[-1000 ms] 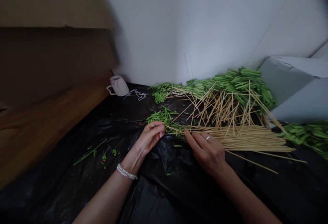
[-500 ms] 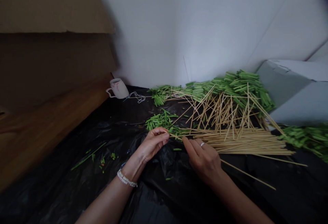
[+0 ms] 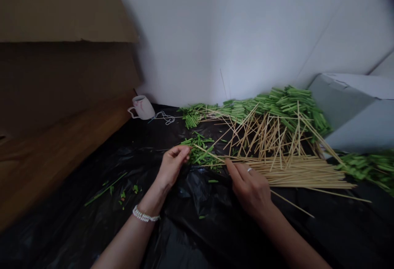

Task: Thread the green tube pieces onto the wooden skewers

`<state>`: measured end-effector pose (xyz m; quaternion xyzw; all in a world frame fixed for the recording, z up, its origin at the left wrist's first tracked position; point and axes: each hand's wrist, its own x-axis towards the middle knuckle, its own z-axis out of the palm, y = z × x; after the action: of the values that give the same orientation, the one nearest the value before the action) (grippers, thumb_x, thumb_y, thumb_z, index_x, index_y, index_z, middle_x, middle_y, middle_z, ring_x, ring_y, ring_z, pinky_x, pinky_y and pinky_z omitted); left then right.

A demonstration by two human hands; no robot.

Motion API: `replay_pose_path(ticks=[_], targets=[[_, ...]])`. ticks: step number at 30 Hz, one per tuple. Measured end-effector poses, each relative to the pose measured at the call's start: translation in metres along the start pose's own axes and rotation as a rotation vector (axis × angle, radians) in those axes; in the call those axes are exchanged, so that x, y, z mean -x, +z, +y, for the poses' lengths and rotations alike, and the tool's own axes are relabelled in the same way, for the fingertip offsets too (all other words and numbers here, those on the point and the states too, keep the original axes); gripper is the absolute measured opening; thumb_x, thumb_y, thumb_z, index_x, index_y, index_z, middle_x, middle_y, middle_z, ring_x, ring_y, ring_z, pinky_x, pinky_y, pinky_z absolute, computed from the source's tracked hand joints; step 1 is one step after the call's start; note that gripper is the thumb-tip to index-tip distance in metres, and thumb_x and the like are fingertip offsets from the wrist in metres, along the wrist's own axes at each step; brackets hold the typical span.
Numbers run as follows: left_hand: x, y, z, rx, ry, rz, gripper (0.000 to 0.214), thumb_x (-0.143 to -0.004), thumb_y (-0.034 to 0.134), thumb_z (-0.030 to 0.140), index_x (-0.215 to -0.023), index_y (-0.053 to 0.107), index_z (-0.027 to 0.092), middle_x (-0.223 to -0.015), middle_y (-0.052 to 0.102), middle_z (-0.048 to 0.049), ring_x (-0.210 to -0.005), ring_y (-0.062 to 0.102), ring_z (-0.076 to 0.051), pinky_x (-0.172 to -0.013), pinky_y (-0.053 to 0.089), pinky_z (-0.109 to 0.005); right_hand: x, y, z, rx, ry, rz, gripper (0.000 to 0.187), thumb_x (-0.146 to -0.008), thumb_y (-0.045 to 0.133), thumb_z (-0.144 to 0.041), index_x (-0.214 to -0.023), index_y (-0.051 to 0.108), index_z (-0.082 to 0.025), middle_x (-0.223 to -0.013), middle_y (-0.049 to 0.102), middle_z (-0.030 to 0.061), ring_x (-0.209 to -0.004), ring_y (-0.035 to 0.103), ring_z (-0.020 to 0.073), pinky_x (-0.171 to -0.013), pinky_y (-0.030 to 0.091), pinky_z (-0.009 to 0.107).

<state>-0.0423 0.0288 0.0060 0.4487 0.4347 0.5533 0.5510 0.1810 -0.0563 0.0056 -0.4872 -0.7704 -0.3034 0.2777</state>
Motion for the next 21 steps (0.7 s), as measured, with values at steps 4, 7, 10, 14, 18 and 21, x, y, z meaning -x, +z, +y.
replay_pose_path(ticks=[4,7,10,14,18,21], targets=[[-0.005,-0.015,-0.001,-0.548,0.263,0.109,0.015,-0.064,0.082,0.032,-0.066,0.074,0.019,-0.064,0.059,-0.0013,-0.060,0.046,-0.014,-0.060,0.032,-0.026,0.002,0.003,0.003,0.020,0.017,-0.026,0.035,-0.088,0.045,-0.005,-0.120,0.057,-0.011,-0.080,0.065,0.0037,-0.069,0.050,0.0148,-0.062,0.032,0.030],[-0.003,-0.017,-0.007,-0.740,0.328,0.073,0.011,-0.061,0.083,0.026,-0.064,0.073,0.023,-0.067,0.060,-0.0016,-0.066,0.049,-0.018,-0.063,0.032,-0.026,0.002,0.003,0.001,-0.003,0.007,-0.042,0.035,-0.087,0.043,-0.003,-0.118,0.058,-0.011,-0.081,0.065,0.0036,-0.071,0.052,0.0150,-0.063,0.033,0.030],[-0.001,-0.015,-0.010,-0.792,0.341,0.032,0.008,-0.064,0.080,0.023,-0.066,0.072,0.024,-0.071,0.063,-0.0025,-0.071,0.053,-0.020,-0.069,0.035,-0.027,0.002,0.003,0.000,-0.012,0.000,-0.046,0.034,-0.087,0.043,-0.004,-0.118,0.058,-0.011,-0.080,0.065,0.0036,-0.071,0.052,0.0146,-0.062,0.032,0.030],[-0.003,-0.012,-0.007,-0.675,0.303,0.065,0.007,-0.070,0.077,0.027,-0.074,0.075,0.023,-0.079,0.069,-0.0044,-0.074,0.057,-0.020,-0.073,0.040,-0.028,0.001,0.003,0.000,0.000,0.008,-0.018,0.035,-0.086,0.044,-0.003,-0.117,0.058,-0.012,-0.079,0.065,0.0028,-0.068,0.051,0.0141,-0.061,0.032,0.030],[-0.005,-0.007,-0.004,-0.267,0.105,0.088,0.022,-0.069,0.079,0.035,-0.084,0.077,0.018,-0.081,0.073,-0.0051,-0.072,0.060,-0.016,-0.072,0.045,-0.027,0.001,0.002,-0.001,-0.013,-0.009,-0.024,0.036,-0.086,0.045,-0.003,-0.118,0.058,-0.012,-0.076,0.063,0.0022,-0.066,0.049,0.0139,-0.061,0.032,0.030],[-0.004,-0.003,-0.003,0.083,-0.080,0.020,0.030,-0.064,0.083,0.036,-0.086,0.077,0.015,-0.078,0.072,-0.0053,-0.071,0.061,-0.013,-0.068,0.047,-0.024,0.002,0.002,-0.003,-0.022,-0.020,-0.031,0.038,-0.085,0.044,-0.001,-0.119,0.058,-0.011,-0.077,0.063,0.0026,-0.068,0.049,0.0138,-0.061,0.032,0.029]])
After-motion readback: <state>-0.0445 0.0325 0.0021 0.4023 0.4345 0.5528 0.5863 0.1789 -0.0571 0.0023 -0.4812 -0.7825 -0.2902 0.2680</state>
